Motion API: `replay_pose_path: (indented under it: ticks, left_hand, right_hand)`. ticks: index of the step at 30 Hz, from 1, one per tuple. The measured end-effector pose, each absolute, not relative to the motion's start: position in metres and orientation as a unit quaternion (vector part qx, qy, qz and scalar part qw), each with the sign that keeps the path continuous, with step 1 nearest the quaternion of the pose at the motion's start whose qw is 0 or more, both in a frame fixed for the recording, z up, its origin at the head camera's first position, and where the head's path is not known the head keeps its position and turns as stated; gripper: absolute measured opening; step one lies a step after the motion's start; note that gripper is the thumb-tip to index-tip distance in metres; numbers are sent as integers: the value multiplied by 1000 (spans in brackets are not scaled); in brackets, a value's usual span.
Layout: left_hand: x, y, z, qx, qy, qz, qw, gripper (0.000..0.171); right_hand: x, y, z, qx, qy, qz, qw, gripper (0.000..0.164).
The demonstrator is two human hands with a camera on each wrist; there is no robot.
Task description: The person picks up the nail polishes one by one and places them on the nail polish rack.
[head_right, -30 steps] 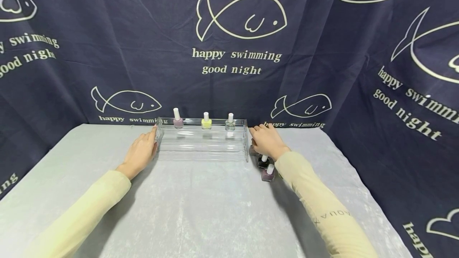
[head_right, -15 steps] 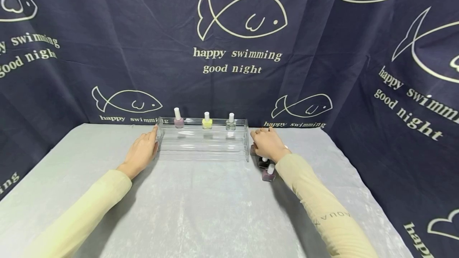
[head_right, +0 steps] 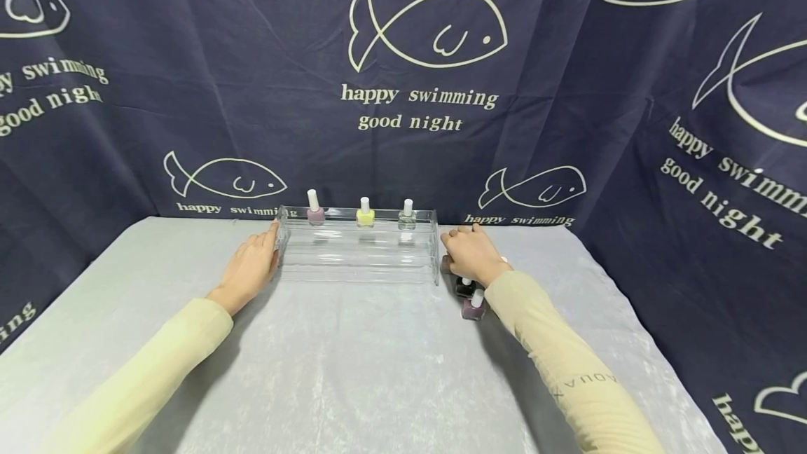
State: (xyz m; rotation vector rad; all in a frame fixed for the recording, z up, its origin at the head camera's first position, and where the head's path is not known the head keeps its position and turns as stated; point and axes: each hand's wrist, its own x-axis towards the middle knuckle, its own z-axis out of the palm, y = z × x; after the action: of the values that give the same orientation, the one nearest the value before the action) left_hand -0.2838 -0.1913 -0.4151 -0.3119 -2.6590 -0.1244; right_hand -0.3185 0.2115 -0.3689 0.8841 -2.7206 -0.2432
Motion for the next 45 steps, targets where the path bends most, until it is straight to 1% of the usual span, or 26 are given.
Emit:
replay_pose_path:
  ticks: [12,19,42,45]
  left_hand:
    - [-286,-192,-418,-116,-965,-49,230,57]
    - [-285,-192,-418,-120,-963,-49,236,56]
    - [-286,-192,-418,-118,-964,-50,233,59]
    - [-286,-192,-418,-116,-965,-49,231,59]
  right_hand:
    - [-317,213,-368,317,-934,-79,146,21]
    - [-316,216,-365,314,-936,-73,141,26]
    - [-319,213,-338,307,-934,-61,173,17]
    - [-320,213,-336,312,-929,-57,190,17]
